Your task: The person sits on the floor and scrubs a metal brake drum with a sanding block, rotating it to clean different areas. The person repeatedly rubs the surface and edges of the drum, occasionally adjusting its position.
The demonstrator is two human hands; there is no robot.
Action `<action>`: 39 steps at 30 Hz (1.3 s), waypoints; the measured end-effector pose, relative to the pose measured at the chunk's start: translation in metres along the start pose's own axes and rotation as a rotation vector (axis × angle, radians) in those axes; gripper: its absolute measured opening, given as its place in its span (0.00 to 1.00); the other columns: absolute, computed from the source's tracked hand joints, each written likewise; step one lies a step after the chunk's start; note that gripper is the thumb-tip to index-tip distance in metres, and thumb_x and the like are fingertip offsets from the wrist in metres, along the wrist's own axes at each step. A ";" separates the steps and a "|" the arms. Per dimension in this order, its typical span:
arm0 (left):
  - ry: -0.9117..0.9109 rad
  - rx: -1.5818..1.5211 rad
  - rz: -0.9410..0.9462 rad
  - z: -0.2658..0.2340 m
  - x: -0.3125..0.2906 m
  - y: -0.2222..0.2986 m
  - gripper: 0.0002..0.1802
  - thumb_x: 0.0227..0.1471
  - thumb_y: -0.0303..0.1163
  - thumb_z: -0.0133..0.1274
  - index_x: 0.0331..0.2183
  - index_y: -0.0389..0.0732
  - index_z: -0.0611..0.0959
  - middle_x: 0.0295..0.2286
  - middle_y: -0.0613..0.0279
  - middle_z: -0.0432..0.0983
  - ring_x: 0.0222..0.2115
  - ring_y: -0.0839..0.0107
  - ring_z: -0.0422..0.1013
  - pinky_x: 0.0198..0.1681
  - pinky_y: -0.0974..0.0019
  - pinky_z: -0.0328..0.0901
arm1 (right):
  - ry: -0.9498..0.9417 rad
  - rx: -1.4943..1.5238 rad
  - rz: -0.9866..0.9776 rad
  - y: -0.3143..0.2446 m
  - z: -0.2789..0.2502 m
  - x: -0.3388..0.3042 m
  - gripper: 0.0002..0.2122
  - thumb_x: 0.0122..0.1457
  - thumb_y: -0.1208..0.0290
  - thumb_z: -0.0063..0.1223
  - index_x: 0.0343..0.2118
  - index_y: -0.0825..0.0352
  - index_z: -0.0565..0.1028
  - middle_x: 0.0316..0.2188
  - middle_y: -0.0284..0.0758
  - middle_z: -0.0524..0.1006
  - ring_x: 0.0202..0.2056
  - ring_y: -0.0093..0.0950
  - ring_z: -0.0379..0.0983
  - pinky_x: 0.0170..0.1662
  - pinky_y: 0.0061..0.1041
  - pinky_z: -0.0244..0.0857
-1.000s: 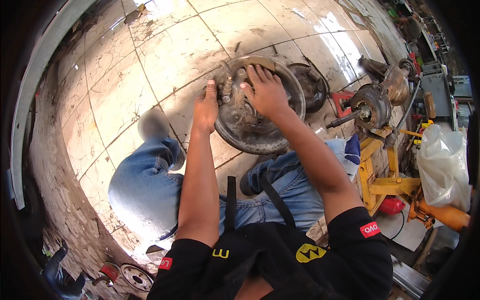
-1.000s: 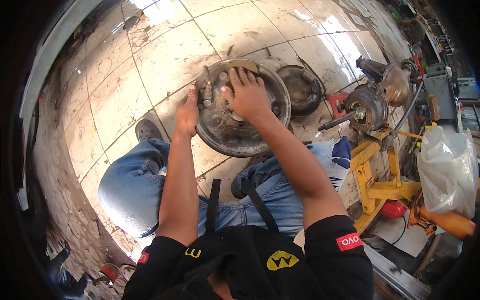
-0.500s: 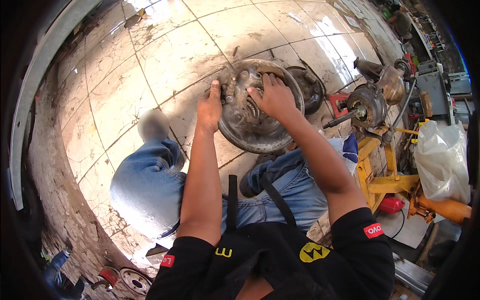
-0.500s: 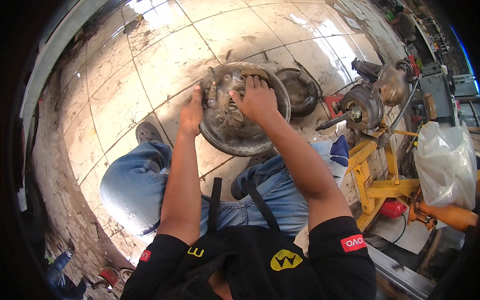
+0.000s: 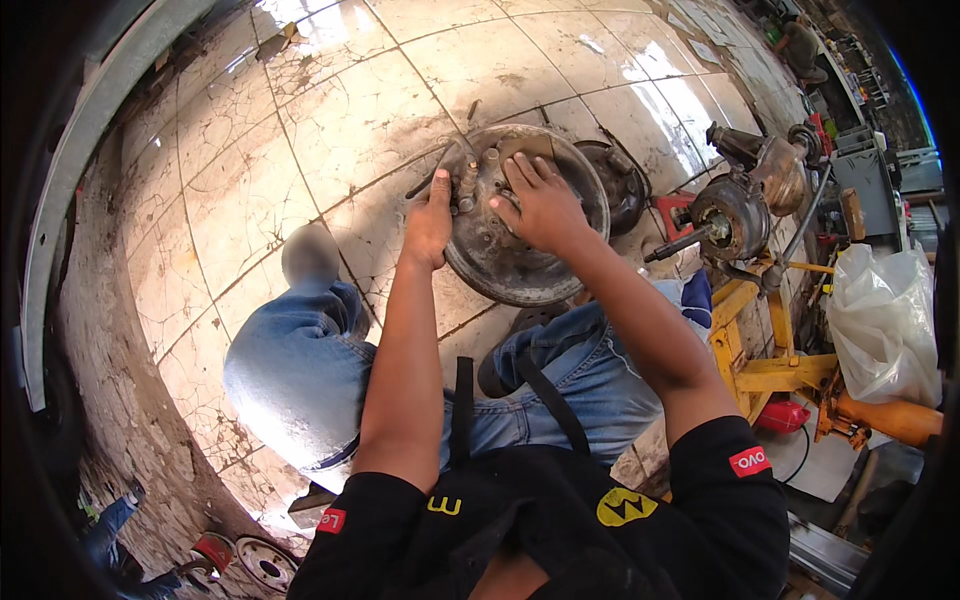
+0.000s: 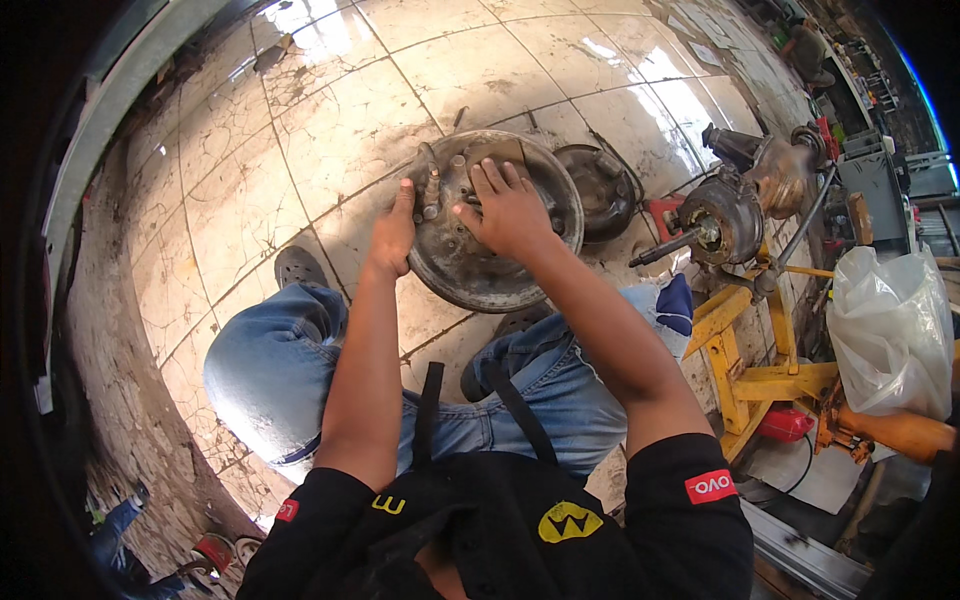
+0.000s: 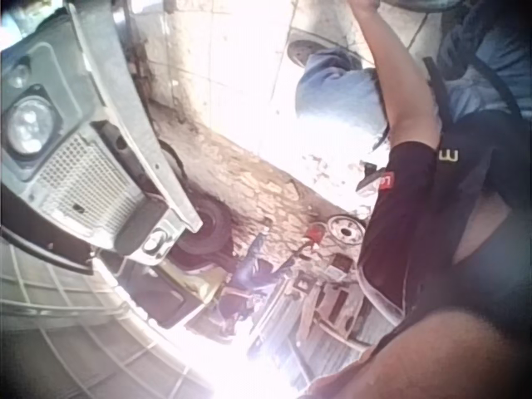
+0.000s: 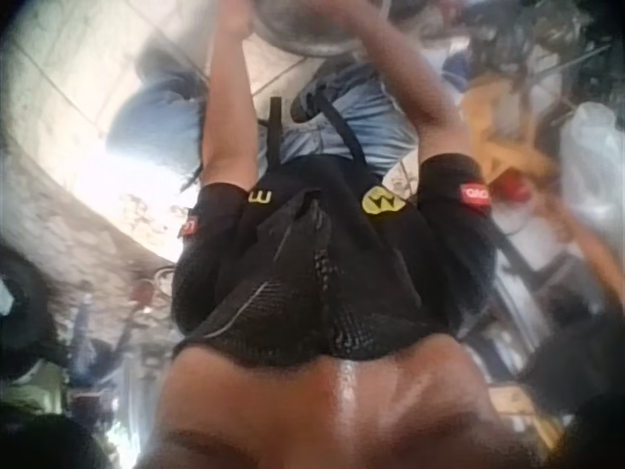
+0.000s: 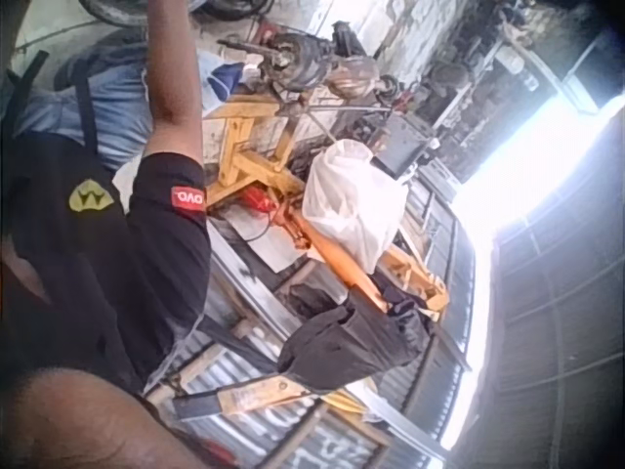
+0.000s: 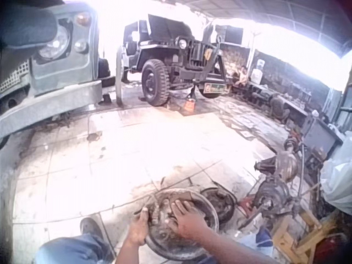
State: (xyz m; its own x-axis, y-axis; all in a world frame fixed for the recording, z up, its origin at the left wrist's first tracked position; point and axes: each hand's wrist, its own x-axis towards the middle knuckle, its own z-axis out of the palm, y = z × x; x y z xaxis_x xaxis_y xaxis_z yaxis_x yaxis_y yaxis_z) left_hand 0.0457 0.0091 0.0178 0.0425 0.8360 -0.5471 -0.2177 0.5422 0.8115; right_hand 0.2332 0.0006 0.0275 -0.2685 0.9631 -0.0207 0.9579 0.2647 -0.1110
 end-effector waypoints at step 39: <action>0.089 0.095 0.082 0.002 -0.007 -0.006 0.40 0.58 0.59 0.46 0.44 0.23 0.77 0.38 0.48 0.77 0.37 0.68 0.69 0.42 0.66 0.65 | 0.072 -0.049 0.148 -0.012 0.007 0.001 0.37 0.63 0.43 0.31 0.63 0.74 0.52 0.64 0.53 0.51 0.65 0.48 0.47 0.65 0.47 0.41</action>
State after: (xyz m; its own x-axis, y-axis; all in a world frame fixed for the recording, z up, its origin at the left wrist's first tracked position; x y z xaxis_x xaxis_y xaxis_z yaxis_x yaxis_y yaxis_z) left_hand 0.0484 0.0003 0.0169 -0.0587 0.8691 -0.4911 -0.1238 0.4818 0.8675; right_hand 0.2207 -0.0023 0.0223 -0.1178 0.9923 0.0380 0.9907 0.1201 -0.0637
